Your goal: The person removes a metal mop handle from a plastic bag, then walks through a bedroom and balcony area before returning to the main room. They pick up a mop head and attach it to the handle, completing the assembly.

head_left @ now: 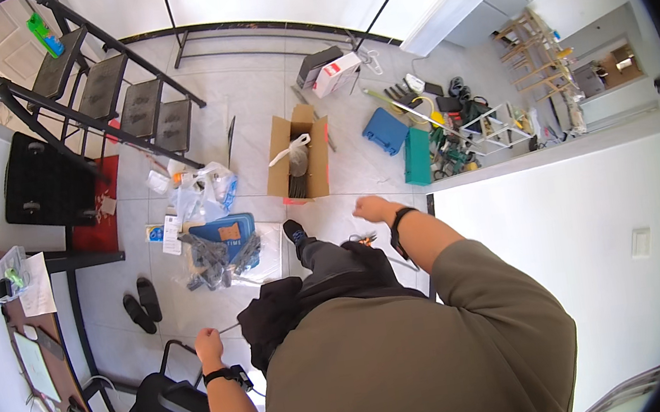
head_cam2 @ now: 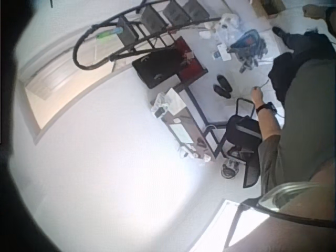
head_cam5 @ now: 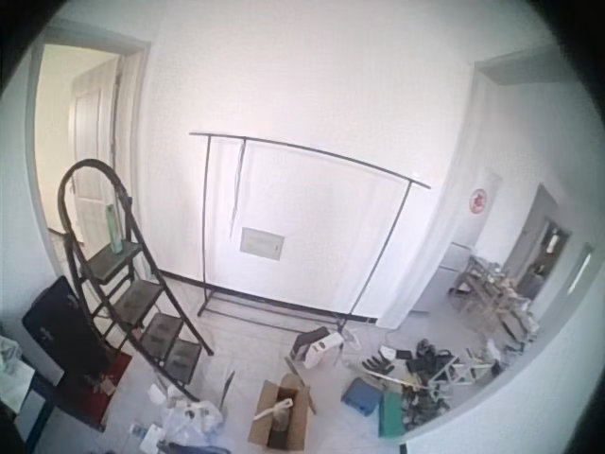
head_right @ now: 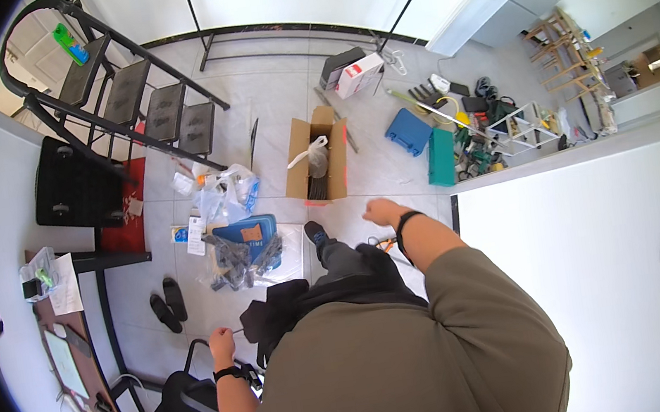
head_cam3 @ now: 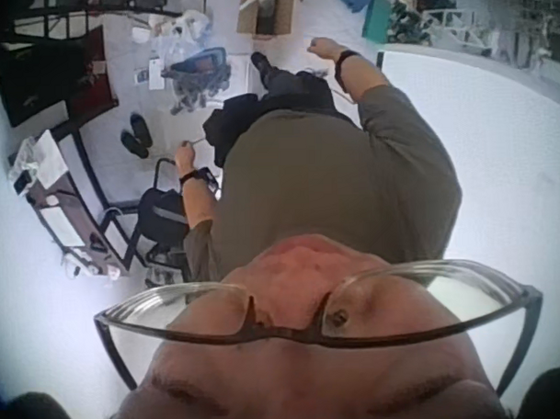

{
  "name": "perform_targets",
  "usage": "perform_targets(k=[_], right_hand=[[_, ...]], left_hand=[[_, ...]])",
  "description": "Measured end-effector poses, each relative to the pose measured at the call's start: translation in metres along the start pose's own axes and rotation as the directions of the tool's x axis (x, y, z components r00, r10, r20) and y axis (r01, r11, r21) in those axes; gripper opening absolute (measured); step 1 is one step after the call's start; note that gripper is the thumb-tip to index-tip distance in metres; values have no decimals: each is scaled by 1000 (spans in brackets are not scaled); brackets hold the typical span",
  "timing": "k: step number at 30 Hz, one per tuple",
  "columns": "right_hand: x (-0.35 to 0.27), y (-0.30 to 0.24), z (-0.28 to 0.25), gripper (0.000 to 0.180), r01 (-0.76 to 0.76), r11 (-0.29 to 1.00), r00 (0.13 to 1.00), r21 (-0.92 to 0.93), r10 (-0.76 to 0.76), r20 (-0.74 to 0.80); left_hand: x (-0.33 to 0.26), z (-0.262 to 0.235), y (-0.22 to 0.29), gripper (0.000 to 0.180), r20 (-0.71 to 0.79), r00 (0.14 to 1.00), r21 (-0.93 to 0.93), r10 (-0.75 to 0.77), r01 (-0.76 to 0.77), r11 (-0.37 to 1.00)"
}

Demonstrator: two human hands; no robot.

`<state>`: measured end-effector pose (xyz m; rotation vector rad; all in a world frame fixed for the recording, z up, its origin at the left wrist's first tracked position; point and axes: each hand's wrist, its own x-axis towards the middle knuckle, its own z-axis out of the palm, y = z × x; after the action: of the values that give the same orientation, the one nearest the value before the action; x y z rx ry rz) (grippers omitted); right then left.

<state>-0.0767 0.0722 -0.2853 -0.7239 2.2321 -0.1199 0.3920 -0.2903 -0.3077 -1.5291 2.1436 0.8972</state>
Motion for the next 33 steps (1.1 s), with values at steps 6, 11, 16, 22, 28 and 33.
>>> perform_targets(k=[6,11,16,22,28,33], right_hand=[[-117,55,15,40,-348,865,937,361,322,133],[-165,106,28,34,-259,949,957,180,277,-82],[-177,175,17,33,-236,940,911,246,302,-281],[-193,284,2,32,-306,680,775,666,584,-240],[-193,338,-12,30,-229,545,769,806,610,-194],[-164,350,-39,30,-210,543,786,813,588,-190]], left_hand=[[25,18,-18,25,164,978,176,131,-160,971],[52,21,45,30,206,937,213,281,-323,922],[74,30,154,25,278,790,446,547,-610,655],[62,56,301,22,244,811,316,532,-585,747],[16,69,444,22,231,846,127,481,-516,847],[13,81,516,22,236,839,-163,489,-462,872]])
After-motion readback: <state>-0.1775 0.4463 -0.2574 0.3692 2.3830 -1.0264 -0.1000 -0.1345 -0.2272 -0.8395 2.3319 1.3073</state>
